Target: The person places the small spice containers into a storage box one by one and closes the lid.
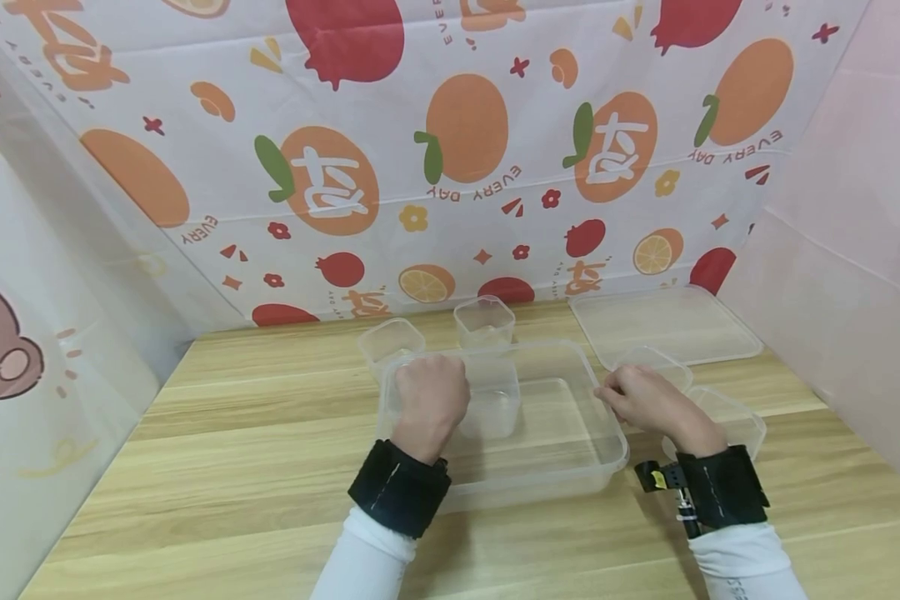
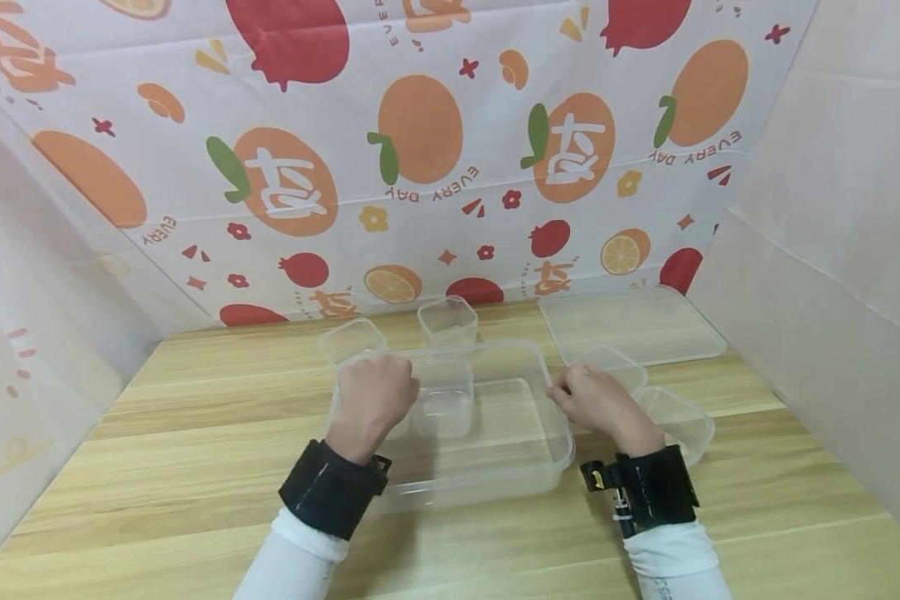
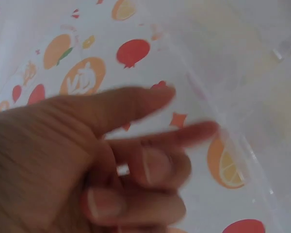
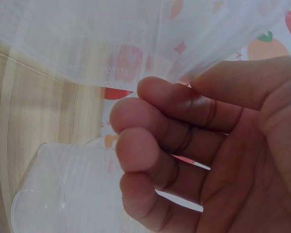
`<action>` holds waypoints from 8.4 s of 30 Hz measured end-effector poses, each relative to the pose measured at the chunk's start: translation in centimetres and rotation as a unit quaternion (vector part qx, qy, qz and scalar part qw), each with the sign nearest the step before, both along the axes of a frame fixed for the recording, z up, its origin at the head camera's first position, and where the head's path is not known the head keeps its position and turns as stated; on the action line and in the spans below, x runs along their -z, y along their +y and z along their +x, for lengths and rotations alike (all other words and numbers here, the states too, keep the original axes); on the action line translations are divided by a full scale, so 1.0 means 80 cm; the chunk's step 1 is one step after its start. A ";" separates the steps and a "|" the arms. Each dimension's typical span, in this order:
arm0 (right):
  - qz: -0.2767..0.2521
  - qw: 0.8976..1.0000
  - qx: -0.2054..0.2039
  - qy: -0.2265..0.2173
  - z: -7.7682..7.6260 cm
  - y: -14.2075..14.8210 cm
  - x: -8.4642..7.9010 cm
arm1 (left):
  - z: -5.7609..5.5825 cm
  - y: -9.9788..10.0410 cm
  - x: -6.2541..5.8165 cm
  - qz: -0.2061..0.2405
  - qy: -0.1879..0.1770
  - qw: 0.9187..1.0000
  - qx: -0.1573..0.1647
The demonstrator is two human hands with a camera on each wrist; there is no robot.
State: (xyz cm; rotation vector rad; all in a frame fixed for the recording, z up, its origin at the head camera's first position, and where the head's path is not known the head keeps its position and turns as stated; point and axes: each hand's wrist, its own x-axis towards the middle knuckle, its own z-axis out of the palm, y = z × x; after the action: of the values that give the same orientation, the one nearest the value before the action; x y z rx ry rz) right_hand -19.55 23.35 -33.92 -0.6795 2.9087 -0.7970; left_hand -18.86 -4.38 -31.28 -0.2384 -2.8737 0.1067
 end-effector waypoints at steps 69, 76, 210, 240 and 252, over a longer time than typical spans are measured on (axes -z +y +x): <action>0.002 1.000 0.002 -0.002 0.000 -0.001 -0.001 | 0.003 -0.042 -0.041 0.117 -0.065 0.984 0.114; 0.002 1.000 0.004 -0.008 0.002 -0.002 -0.001 | 0.002 -0.056 -0.041 0.126 -0.048 0.985 0.104; 0.002 1.000 0.000 0.004 -0.003 -0.003 0.002 | -0.064 -0.169 0.028 0.352 -0.134 0.920 -0.108; -0.002 1.000 -0.006 0.015 0.000 -0.001 0.004 | -0.053 -0.166 -0.008 0.348 -0.075 0.930 -0.094; -0.001 1.000 0.005 -0.001 0.002 -0.002 0.002 | -0.044 -0.158 -0.025 0.337 -0.049 0.937 -0.073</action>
State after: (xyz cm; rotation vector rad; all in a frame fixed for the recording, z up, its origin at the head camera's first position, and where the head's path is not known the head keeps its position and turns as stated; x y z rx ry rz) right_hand -19.41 23.20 -34.08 -0.6650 2.9128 -0.8017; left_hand -22.39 -16.99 -29.26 0.1093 -2.8160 -0.8687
